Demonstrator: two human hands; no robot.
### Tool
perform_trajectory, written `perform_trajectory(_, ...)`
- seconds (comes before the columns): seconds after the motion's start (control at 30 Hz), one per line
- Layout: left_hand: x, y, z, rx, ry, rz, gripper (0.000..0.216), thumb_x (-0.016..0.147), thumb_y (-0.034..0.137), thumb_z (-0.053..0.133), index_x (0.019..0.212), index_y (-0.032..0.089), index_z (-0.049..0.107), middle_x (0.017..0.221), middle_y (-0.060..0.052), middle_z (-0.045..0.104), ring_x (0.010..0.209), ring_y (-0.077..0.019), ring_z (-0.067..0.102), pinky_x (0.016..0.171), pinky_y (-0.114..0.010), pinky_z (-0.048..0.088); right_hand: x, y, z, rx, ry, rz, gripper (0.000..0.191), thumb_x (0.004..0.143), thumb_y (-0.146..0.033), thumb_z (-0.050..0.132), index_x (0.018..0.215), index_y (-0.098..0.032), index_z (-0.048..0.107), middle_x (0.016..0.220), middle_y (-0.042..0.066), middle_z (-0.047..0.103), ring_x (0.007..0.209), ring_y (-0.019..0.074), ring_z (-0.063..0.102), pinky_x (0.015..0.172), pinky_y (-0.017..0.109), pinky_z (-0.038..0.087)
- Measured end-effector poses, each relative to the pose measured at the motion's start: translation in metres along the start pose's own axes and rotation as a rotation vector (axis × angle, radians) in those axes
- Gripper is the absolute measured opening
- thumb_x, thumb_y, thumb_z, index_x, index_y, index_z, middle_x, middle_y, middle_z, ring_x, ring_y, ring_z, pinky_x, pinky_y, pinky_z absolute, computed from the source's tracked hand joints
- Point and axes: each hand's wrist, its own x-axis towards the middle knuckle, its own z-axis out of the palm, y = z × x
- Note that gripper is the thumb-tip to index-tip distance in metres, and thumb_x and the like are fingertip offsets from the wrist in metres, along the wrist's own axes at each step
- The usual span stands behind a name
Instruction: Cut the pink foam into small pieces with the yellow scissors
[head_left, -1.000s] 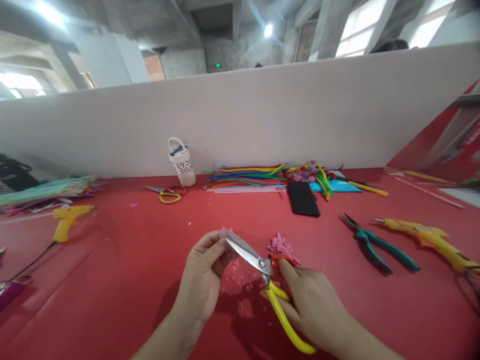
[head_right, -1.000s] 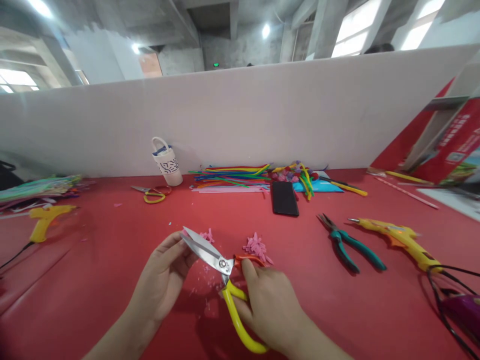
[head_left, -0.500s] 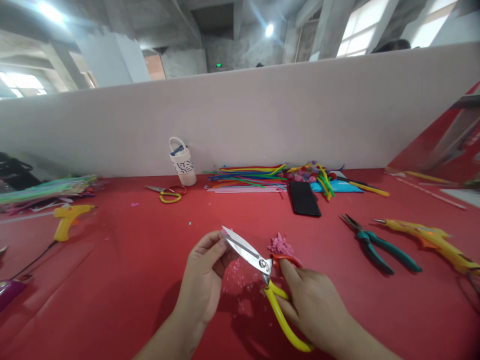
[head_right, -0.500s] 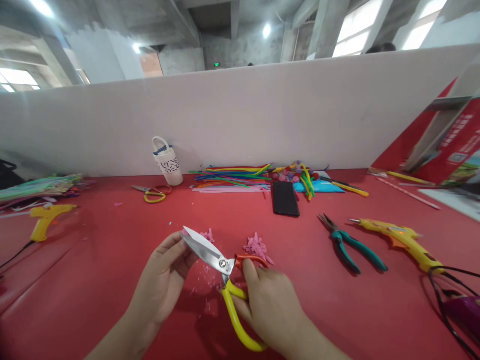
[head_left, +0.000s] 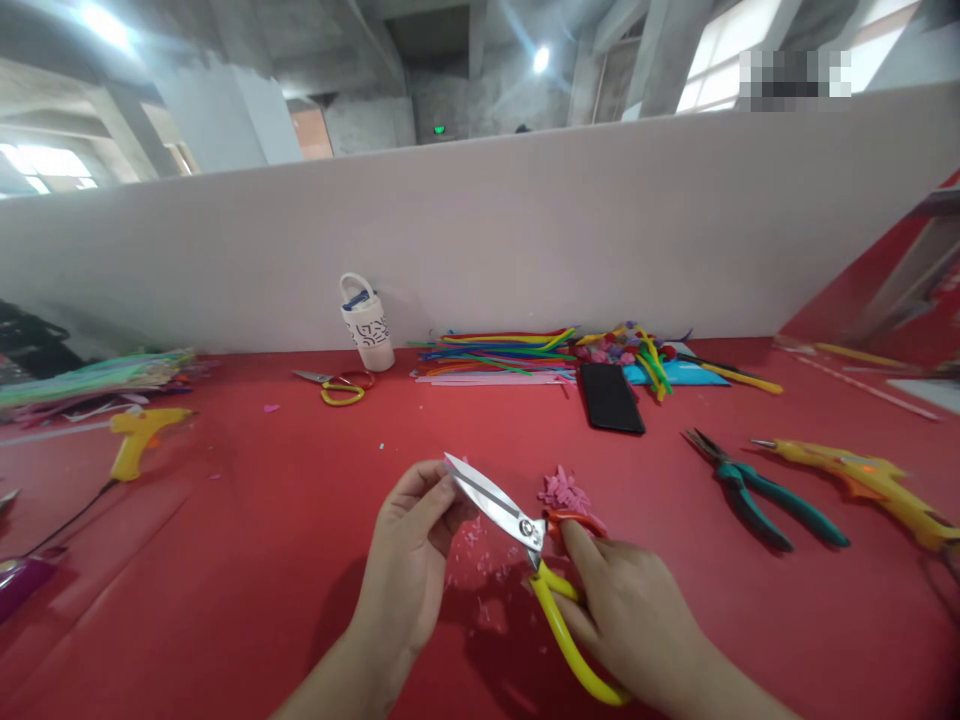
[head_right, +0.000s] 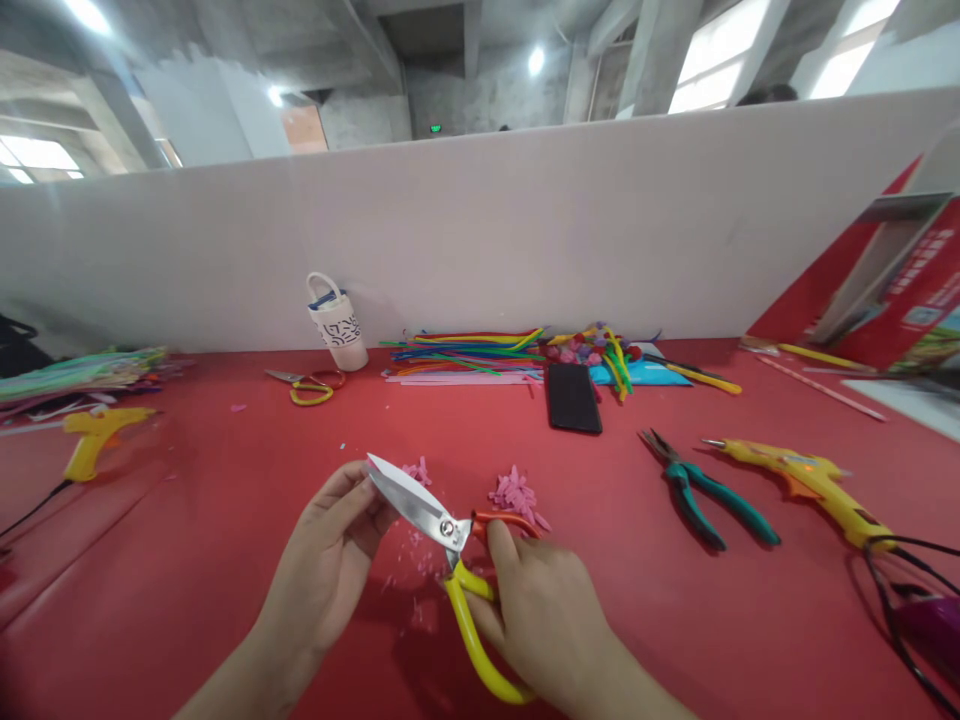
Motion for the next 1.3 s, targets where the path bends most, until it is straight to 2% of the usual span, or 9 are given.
perform_trajectory(0.7, 0.0000, -0.0002, -0.0008, 0.009, -0.001, -0.010, 0.008, 0.072, 0.015, 0.053, 0.073, 0.017, 0.060, 0.074, 0.000, 0.060, 0.071, -0.0100, 0.056, 0.071, -0.023, 0.044, 0.0011, 0.0007, -0.0004, -0.049, 0.044, -0.020, 0.021, 0.075, -0.040, 0.043, 0.075, -0.019, 0.041, 0.047, -0.001, 0.055, 0.040, 0.0163, 0.051, 0.042, 0.025, 0.018)
perform_trajectory(1.13, 0.0002, 0.0001, -0.0022, 0.044, 0.006, 0.050, 0.007, 0.073, 0.014, 0.053, 0.073, 0.016, 0.059, 0.072, 0.000, 0.059, 0.068, -0.0093, 0.055, 0.070, -0.023, 0.044, 0.0012, 0.0025, -0.0048, -0.045, 0.162, -0.013, 0.024, 0.076, -0.041, 0.040, 0.066, -0.020, 0.043, 0.041, -0.002, 0.049, 0.036, 0.0138, 0.046, 0.041, 0.024, 0.016)
perform_trajectory(1.23, 0.0008, -0.0004, -0.0027, 0.042, 0.006, 0.055, 0.006, 0.073, 0.014, 0.053, 0.073, 0.016, 0.059, 0.070, 0.000, 0.059, 0.067, -0.0090, 0.055, 0.069, -0.021, 0.044, 0.0019, 0.0038, -0.0045, 0.022, 0.137, 0.014, 0.023, 0.076, -0.040, 0.042, 0.064, -0.020, 0.043, 0.041, -0.003, 0.048, 0.036, 0.0132, 0.045, 0.040, 0.024, 0.017)
perform_trajectory(1.3, 0.0017, -0.0013, -0.0029, 0.027, 0.008, 0.030, 0.005, 0.073, 0.014, 0.053, 0.072, 0.015, 0.058, 0.069, 0.000, 0.059, 0.065, -0.0086, 0.055, 0.065, -0.020, 0.044, 0.0031, 0.0042, -0.0043, 0.153, 0.076, 0.065, 0.021, 0.075, -0.039, 0.043, 0.065, -0.020, 0.042, 0.042, -0.003, 0.047, 0.036, 0.0122, 0.043, 0.039, 0.023, 0.018)
